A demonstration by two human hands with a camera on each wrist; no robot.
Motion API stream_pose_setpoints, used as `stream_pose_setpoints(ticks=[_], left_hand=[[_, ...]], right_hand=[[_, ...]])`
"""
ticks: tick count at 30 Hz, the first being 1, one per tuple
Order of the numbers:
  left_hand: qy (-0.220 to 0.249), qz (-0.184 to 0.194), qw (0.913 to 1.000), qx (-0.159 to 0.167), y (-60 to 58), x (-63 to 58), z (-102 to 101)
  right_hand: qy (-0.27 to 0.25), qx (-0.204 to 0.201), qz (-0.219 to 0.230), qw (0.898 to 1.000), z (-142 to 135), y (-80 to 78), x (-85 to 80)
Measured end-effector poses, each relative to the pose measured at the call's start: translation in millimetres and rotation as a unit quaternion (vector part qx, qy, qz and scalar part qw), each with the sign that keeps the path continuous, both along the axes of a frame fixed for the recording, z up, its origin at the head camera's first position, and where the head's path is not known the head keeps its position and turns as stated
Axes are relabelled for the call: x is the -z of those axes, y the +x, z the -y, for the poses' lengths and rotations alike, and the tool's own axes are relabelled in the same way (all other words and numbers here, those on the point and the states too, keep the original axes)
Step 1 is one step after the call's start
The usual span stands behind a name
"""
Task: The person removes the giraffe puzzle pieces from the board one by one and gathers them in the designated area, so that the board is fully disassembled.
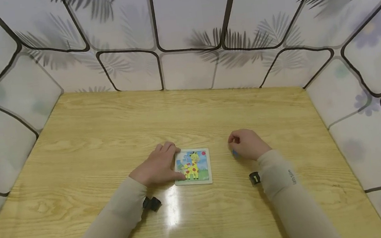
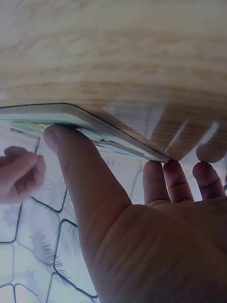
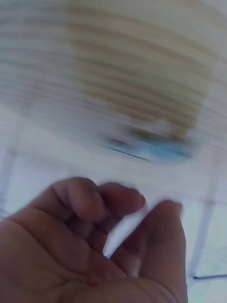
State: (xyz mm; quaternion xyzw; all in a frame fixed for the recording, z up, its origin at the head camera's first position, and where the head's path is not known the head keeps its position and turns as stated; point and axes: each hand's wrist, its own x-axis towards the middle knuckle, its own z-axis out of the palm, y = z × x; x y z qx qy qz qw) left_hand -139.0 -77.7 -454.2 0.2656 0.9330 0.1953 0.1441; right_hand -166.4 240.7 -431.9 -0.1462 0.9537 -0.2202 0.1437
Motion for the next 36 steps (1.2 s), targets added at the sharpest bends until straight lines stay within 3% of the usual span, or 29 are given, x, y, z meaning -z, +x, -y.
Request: stream_pose_setpoints(ticks=[3,6,12,17,32,36], left_hand=[[0.001,0.0,1.0,-0.003,-0.6,-1.9,-0.3],[-0.005,-0.007,1.0,0.0,-0.8,-2.7,-0.6],[-0.006,-0.007,1.0,0.001,-0.9,-3.6,-0.7],[0.0,-0.01,1.0,0.001,-1.6,-1.7,-1.0],[0.0,-0.008,1.0,-0.001,-1.7,-1.7,0.0],[-0.001,-0.018,0.9998,0.001,-1.1,-2.0,-0.7]], right_hand=[[-0.018,-0.075,-0.02,0.997,31.7,0.7,-4.4],[-0.015,-0.16,-0.023,0.987,61.9,-1.2,-7.6],[0.066,-0.262,-0.013,0.963,99.4,-11.4,-10.2],[0.092,-0.265,0.027,0.959,109.1,-16.6,-11.3],[0.073,-0.228,0.096,0.966,118.3,-24.1,-11.8],[0.057,-0.215,0.093,0.97,116.0,-23.3,-9.0]])
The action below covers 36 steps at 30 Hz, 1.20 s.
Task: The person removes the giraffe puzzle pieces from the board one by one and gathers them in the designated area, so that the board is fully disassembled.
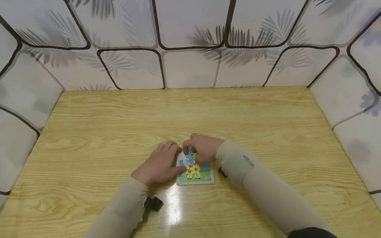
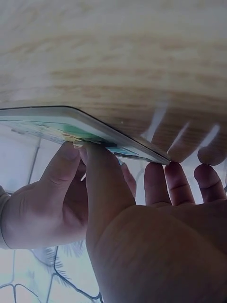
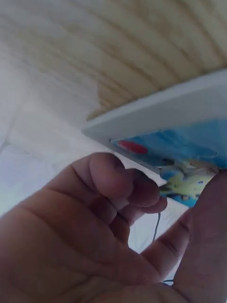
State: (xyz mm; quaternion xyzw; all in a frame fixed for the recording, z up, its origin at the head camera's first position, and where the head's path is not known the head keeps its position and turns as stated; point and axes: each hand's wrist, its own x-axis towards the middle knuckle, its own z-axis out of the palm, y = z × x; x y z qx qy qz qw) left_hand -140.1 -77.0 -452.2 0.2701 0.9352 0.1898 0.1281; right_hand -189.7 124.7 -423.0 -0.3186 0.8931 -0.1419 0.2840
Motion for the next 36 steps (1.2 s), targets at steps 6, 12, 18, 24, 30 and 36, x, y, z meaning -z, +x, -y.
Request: stream_pose_setpoints(ticks=[6,12,18,24,30,36], left_hand=[[-0.005,-0.002,1.0,-0.001,-0.3,-2.4,-2.8],[-0.005,0.007,0.9999,-0.009,-0.4,-2.6,-4.9],[-0.008,0.018,0.9998,-0.01,2.9,-0.6,-2.5],[-0.005,0.015,0.9999,-0.006,4.1,2.3,-0.4],[-0.003,0.015,0.9999,-0.005,4.3,0.2,-1.1],[-0.008,0.011,0.9999,-0.004,3.1,0.7,-2.6]], right_hand=[[-0.076,0.013,-0.005,0.997,-15.9,-0.3,9.0],[-0.158,0.107,0.015,0.982,-37.5,1.5,9.3],[-0.212,0.2,0.01,0.957,-73.1,4.0,8.0],[-0.189,0.258,-0.015,0.947,-124.0,10.2,5.2],[-0.153,0.297,-0.011,0.942,-175.7,21.4,5.8],[-0.106,0.306,-0.011,0.946,-205.3,31.0,7.8]])
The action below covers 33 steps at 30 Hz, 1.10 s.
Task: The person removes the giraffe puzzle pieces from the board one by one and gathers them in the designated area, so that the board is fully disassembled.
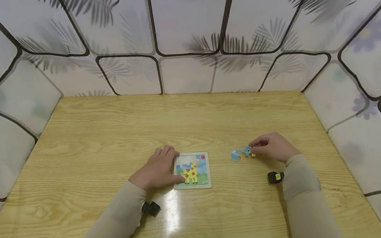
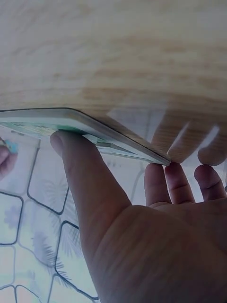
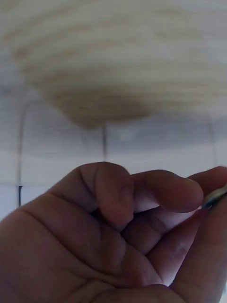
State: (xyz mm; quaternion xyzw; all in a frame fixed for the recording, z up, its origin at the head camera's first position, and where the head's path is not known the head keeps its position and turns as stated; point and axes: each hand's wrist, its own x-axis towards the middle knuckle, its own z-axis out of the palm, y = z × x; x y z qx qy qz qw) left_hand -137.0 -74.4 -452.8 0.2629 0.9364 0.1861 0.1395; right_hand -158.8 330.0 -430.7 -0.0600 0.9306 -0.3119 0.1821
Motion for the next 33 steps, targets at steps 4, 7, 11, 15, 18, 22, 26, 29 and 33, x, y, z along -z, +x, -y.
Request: stream_pose_setpoints(ticks=[4,7,11,15,18,22,26,29,33], left_hand=[[-0.005,0.001,1.0,-0.001,0.3,1.1,0.1],[-0.003,0.003,1.0,-0.002,0.0,0.3,0.4],[0.006,0.003,1.0,-0.003,-1.3,-0.7,0.3],[0.001,0.004,1.0,-0.002,-2.2,-0.6,0.3],[0.0,0.007,1.0,-0.002,-1.9,0.5,0.5],[0.007,0.007,0.9999,-0.002,-1.7,-0.7,1.9],[0.01,0.008,0.9999,-0.003,-0.7,-2.0,2.4],[0.009,0.008,0.9999,-0.005,0.0,-1.9,1.5],[0.015,0.009,0.9998,-0.008,1.1,-0.8,0.0]], right_hand=[[0.024,-0.009,0.0,1.0,-2.6,2.1,4.9],[0.045,-0.027,-0.017,0.998,0.1,1.7,7.2],[0.07,-0.04,-0.04,0.996,3.6,0.8,6.8],[0.079,-0.047,-0.044,0.995,7.4,0.6,4.4],[0.074,-0.048,-0.04,0.995,17.5,1.3,2.1],[0.058,-0.07,-0.045,0.995,50.6,0.2,-1.0],[0.059,-0.147,-0.101,0.982,95.2,-0.2,-1.4],[0.063,-0.21,-0.129,0.967,125.6,0.8,-2.6],[0.086,-0.283,-0.129,0.946,151.3,-0.5,-3.0]])
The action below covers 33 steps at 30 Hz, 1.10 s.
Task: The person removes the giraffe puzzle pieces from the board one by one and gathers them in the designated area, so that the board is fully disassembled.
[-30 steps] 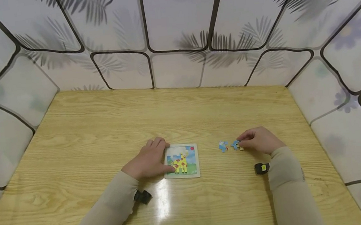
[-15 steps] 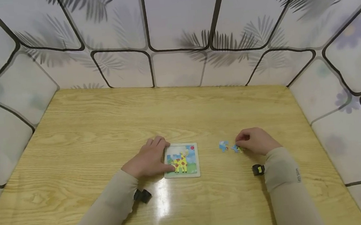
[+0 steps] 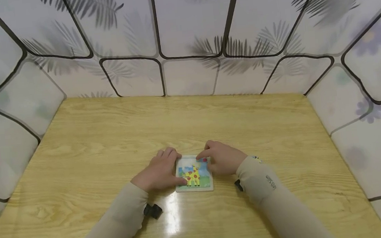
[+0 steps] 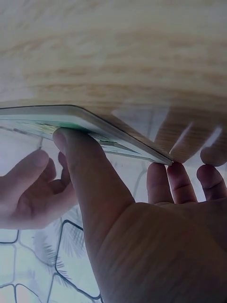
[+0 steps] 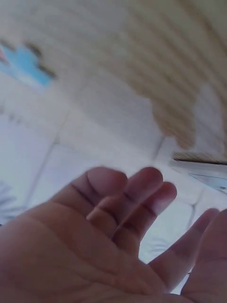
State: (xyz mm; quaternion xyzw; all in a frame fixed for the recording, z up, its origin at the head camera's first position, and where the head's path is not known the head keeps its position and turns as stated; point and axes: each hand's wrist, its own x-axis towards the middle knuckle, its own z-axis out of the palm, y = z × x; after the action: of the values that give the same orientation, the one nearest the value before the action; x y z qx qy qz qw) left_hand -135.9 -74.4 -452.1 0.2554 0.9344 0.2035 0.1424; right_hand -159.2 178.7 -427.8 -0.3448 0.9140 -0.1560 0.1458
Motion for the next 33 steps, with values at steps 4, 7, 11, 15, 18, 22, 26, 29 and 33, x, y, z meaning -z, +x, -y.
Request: stream_pose_setpoints(ticks=[4,7,11,15,18,22,26,29,33], left_hand=[[0.005,0.001,1.0,-0.001,0.7,0.5,-0.9],[0.002,0.001,1.0,-0.001,1.7,2.0,-1.2],[-0.002,-0.003,1.0,-0.004,0.9,2.6,-1.0],[0.002,0.002,1.0,-0.009,0.3,1.2,-1.0],[0.002,0.004,0.9999,-0.009,0.4,-0.1,-0.9],[0.003,0.003,0.9999,-0.01,1.3,-1.0,-1.3],[0.01,0.003,0.9999,-0.013,1.5,-1.1,-1.2],[0.012,0.002,0.9999,-0.012,1.8,-0.6,-1.0],[0.006,-0.004,0.9999,-0.01,2.2,-0.1,-1.7]], right_hand=[[0.044,-0.032,-0.006,0.998,10.0,-3.1,-2.3],[0.069,-0.027,0.007,0.997,14.0,-4.3,-3.6],[0.104,-0.003,0.042,0.994,22.1,-8.3,-6.3],[0.128,0.009,0.061,0.99,31.3,-12.1,-10.0],[0.129,0.003,0.056,0.99,35.3,-13.5,-11.8],[0.116,0.003,0.046,0.992,33.5,-13.4,-9.5],[0.077,0.001,0.021,0.997,25.8,-13.3,-3.0],[0.04,-0.013,0.007,0.999,18.9,-12.7,0.7],[-0.012,-0.026,0.009,1.0,9.2,-11.1,2.5]])
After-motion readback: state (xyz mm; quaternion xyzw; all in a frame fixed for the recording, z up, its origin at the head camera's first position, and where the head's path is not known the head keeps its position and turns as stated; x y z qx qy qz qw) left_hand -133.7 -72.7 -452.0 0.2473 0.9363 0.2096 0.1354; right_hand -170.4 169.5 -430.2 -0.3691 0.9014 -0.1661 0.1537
